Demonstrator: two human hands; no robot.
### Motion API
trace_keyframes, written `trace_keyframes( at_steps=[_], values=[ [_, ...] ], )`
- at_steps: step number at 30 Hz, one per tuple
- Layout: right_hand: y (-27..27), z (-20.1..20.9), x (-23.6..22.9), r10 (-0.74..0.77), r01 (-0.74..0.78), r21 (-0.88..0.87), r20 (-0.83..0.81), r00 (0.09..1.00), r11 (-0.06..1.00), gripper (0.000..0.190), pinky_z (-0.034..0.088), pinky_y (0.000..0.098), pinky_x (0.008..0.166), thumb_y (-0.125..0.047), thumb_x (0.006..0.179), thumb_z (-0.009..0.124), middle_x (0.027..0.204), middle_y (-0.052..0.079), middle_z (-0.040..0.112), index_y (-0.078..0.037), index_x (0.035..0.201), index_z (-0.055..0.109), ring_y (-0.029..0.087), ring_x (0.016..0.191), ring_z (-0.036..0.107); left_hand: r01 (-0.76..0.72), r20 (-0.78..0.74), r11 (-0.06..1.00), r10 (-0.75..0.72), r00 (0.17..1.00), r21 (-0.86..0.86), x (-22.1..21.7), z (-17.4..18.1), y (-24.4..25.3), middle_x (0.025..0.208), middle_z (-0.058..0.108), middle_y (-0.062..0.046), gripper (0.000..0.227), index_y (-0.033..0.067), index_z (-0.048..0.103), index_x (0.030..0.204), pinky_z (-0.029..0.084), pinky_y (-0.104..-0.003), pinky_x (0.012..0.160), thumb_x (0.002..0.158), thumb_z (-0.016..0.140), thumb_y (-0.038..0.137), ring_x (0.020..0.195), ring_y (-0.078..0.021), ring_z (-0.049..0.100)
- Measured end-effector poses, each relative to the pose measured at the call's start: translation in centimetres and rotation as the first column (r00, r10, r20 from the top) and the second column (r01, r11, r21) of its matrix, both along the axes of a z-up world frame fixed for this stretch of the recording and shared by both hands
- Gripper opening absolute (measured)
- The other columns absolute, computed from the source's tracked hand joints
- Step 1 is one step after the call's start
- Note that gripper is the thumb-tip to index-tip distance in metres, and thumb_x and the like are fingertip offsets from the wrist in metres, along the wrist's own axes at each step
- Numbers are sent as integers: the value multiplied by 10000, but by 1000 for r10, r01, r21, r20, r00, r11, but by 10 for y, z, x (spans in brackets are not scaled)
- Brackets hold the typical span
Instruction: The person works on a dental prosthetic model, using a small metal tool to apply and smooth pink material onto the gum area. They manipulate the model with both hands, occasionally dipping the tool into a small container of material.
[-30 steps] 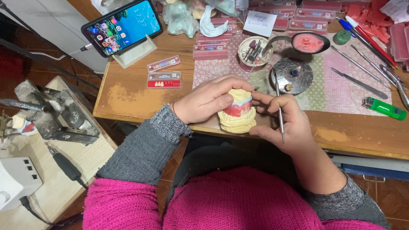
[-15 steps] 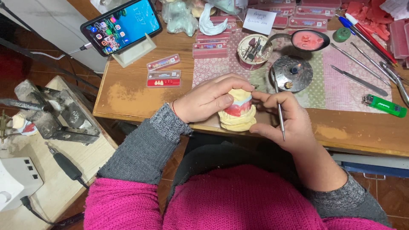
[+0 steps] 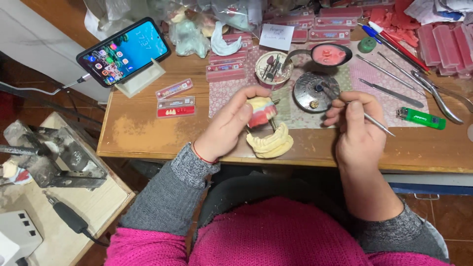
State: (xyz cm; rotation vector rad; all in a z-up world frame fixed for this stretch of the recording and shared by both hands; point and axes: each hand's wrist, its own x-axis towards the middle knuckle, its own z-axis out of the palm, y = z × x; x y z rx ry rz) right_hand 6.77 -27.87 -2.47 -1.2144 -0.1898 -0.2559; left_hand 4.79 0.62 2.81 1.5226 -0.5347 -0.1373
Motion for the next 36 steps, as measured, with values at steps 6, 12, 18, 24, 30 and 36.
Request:
trace_keyframes(
  at_steps=[6,12,18,24,30,36],
  values=[
    [3,10,-1,58,-58,14,-21,998,998,304,574,320,850,-201,1174,546,1188,170,666,53,1339,576,204,993,661,-38,-27,996,36,999,-84,9,-1,5,1391,583,-75,527,4,500,1466,407,-312,1198,1172,370,422,1322,-142,550],
    [7,16,-6,33,-33,2,14,999,999,355,590,344,871,-209,1171,504,1219,199,670,66,1386,569,222,1013,683,33,147,998,-41,988,56,9,12,9,1428,529,-50,585,32,450,1490,399,-299,1204,1047,645,362,1370,-139,507],
    [26,28,-43,41,49,-346,250,967,937,49,613,393,973,7,1111,606,1046,202,712,51,1108,628,257,983,736,-183,143,962,157,977,201,9,18,0,1320,627,-53,634,45,513,1401,499,-304,1101,869,833,173,1243,-139,614],
    [66,63,-37,227,35,-464,495,838,885,341,631,409,981,106,906,738,966,107,685,-63,951,445,186,946,721,-164,58,978,158,986,126,10,12,-7,1293,658,-46,518,44,561,1396,524,-282,1065,900,698,94,1196,-112,632],
    [73,62,-36,225,7,-474,430,874,881,296,606,354,920,97,948,724,990,98,678,-67,971,479,213,958,724,-85,20,994,87,996,-65,12,0,-8,1288,582,-44,504,38,555,1361,490,-273,1085,864,618,-8,1224,-118,577],
    [75,66,-37,225,25,-512,421,879,859,282,597,319,834,92,942,719,983,95,679,-65,957,486,200,903,721,-134,151,990,126,980,43,11,3,-7,1272,589,-44,496,40,572,1347,485,-280,1100,858,626,-23,1230,-130,593]
  ],
)
